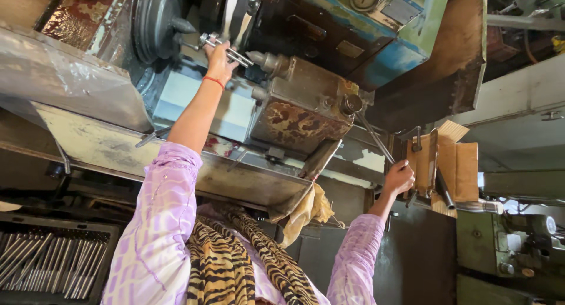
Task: The person repeatedly picks metal rods from a tray, inserts them into a grinding machine, operates a lever to grind the rod, and places the finished rod into a collection tray. The process is repeated for multiple rods.
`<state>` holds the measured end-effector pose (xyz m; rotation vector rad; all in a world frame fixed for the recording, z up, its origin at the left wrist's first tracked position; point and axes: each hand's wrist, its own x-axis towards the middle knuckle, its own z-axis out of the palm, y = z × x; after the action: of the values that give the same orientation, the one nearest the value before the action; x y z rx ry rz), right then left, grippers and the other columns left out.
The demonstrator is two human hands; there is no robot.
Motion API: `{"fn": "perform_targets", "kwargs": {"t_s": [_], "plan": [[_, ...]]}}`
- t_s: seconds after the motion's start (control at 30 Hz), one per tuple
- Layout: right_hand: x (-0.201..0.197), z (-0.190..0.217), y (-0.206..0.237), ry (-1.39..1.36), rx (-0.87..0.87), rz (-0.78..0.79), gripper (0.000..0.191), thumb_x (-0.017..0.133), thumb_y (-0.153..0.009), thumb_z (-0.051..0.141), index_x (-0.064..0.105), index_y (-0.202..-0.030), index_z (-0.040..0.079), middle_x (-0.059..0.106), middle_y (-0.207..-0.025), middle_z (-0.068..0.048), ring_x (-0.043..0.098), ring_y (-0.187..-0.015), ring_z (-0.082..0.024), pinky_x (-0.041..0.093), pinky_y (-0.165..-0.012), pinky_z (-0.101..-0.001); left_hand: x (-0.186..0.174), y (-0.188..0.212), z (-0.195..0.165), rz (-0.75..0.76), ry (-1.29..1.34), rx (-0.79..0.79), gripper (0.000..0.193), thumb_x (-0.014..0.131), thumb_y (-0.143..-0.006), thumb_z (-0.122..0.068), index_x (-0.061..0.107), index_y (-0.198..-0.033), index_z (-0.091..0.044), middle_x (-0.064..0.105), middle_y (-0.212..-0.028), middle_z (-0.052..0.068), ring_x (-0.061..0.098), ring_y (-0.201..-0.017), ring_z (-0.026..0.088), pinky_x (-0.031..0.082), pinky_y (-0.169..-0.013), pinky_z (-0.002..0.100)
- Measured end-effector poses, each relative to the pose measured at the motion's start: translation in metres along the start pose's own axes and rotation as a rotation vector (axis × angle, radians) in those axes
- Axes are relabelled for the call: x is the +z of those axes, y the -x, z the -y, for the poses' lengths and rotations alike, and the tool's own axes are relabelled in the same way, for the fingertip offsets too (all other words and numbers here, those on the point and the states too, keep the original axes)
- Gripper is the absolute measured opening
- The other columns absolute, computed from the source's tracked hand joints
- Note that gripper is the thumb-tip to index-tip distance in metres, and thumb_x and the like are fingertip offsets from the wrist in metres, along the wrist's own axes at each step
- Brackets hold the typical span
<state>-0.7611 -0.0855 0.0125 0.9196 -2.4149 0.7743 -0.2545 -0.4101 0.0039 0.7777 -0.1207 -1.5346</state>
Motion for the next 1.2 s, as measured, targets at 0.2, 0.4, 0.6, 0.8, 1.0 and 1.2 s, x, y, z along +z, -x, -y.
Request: {"fn": "perform_targets", "kwargs": {"t_s": [0.2, 0.4, 0.6, 0.8, 1.0, 1.2], "plan": [[-0.004, 0.003, -0.001, -0.013, 0.016, 0.028, 0.051, 0.051, -0.105, 0.037, 0.072, -0.078, -0.001, 0.067, -0.073, -0.025, 0.067, -0.072, -0.049, 0.052, -0.071, -0.0606, -0.005, 0.003, -0.01, -0.003, 0.073, 0.119, 0.061, 0.065, -0.09, 0.001, 0.037, -0.138, -0.024, 0.052, -0.123, 0.007, 0.059, -0.103, 0.026, 0.038, -0.1, 0.078], [-0.014, -0.01, 0.008, 0.023, 0.0, 0.177, 0.048, 0.05, -0.109, 0.038, 0.074, -0.088, 0.001, 0.069, -0.084, -0.026, 0.067, -0.08, -0.049, 0.052, -0.076, -0.0607, -0.009, 0.006, -0.017, 0.055, 0.189, 0.137, 0.065, 0.066, -0.089, 0.004, 0.036, -0.138, -0.025, 0.052, -0.122, 0.005, 0.057, -0.102, 0.025, 0.045, -0.1, 0.07], [-0.018, -0.024, 0.032, 0.044, -0.015, 0.219, 0.038, 0.054, -0.107, 0.034, 0.071, -0.103, 0.0, 0.067, -0.096, -0.028, 0.066, -0.088, -0.049, 0.052, -0.078, -0.0584, -0.006, 0.008, -0.017, 0.061, 0.223, 0.13, 0.065, 0.066, -0.09, 0.004, 0.036, -0.139, -0.026, 0.051, -0.126, 0.006, 0.058, -0.106, 0.027, 0.046, -0.099, 0.066], [-0.024, -0.027, 0.042, 0.02, -0.065, 0.204, 0.034, 0.057, -0.105, 0.03, 0.068, -0.118, -0.001, 0.065, -0.107, -0.03, 0.065, -0.095, -0.049, 0.052, -0.081, -0.0562, -0.006, 0.013, -0.022, 0.094, 0.236, 0.168, 0.066, 0.068, -0.09, 0.004, 0.036, -0.14, -0.025, 0.05, -0.127, 0.006, 0.057, -0.109, 0.027, 0.044, -0.101, 0.068], [-0.03, -0.026, 0.051, -0.17, -0.411, -0.023, 0.04, 0.061, -0.104, 0.026, 0.065, -0.133, -0.001, 0.063, -0.119, -0.032, 0.064, -0.103, -0.05, 0.052, -0.083, -0.0539, -0.007, 0.013, -0.019, 0.07, 0.209, 0.168, 0.066, 0.068, -0.086, 0.002, 0.036, -0.138, -0.025, 0.051, -0.12, 0.004, 0.057, -0.102, 0.024, 0.046, -0.095, 0.064], [-0.049, -0.036, 0.175, -0.153, -0.023, -0.217, 0.038, 0.065, -0.103, 0.019, 0.06, -0.132, -0.005, 0.061, -0.115, -0.028, 0.061, -0.099, -0.042, 0.051, -0.08, -0.0462, 0.02, 0.028, -0.024, -0.172, 0.09, 0.293, 0.041, 0.069, -0.094, -0.008, 0.044, -0.125, -0.013, 0.053, -0.094, 0.002, 0.05, -0.073, 0.014, 0.041, -0.064, 0.038]]}}
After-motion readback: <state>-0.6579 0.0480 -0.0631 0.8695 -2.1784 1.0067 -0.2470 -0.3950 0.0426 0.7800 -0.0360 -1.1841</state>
